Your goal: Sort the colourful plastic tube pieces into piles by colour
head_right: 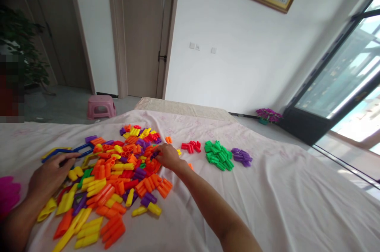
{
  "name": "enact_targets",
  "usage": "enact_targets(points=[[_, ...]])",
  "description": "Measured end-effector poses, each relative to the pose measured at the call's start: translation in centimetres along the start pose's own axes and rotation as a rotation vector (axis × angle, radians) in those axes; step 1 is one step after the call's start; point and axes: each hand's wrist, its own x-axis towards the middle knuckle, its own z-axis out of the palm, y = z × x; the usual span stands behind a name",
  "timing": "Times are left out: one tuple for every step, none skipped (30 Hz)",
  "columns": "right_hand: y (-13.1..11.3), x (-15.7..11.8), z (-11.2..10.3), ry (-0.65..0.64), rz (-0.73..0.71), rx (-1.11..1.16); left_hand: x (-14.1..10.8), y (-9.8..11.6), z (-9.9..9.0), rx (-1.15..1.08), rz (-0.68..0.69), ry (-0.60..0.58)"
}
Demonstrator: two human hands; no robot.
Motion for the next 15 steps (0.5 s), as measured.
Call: enact_targets(points=[[0.1,0.0,0.1,0.005,0.015,0.020,0.0,0.0,0.0,-0.006,0.004,-0.001],[0.3,0.0,0.2,0.013,0.040,0.056,0.0,0.0,0.0,-0.012,0.010,0.003],[0.5,0.0,0.3,0.032,0.074,0.106,0.0,0.0,0.0,-0.017,0.014,0.007],[0.7,-0.1,0.3,0.060,0.105,0.169,0.0,0.0,0.0,-0.021,0.016,0.010],[0.8,-0.2,0.3,0.098,0.131,0.236,0.0,0.0,0.0,-0.020,0.015,0.012],[1.0,-0.4,0.2,0.142,0.146,0.302,0.0,0.0,0.0,-0.018,0.011,0.012],[1.2,-0.6,0.1,0.187,0.151,0.365,0.0,0.1,-0.1,-0.014,0.008,0.009],[1.5,-0.9,-0.1,0.221,0.150,0.433,0.0,0.2,-0.1,-0.008,0.006,0.005],[1.8,-1.2,-0.3,0.245,0.154,0.503,-0.1,0.2,-0.2,-0.002,0.007,0.001],[2.1,-1.7,-0.6,0.259,0.166,0.571,0.0,0.2,-0.2,0.004,0.010,-0.001],[2.6,-2.2,-1.0,0.267,0.182,0.627,0.0,0.1,-0.1,0.008,0.013,-0.004],[3.2,-2.9,-1.4,0.277,0.202,0.666,0.2,-0.1,0.0,0.012,0.014,-0.010],[3.9,-3.6,-1.8,0.296,0.227,0.679,0.4,-0.5,0.2,0.017,0.017,-0.014],[4.9,-4.3,-2.3,0.327,0.253,0.663,0.7,-1.1,0.6,0.021,0.029,-0.013],[5.9,-5.2,-2.8,0.375,0.279,0.625,1.1,-1.8,1.0,0.023,0.047,-0.012]])
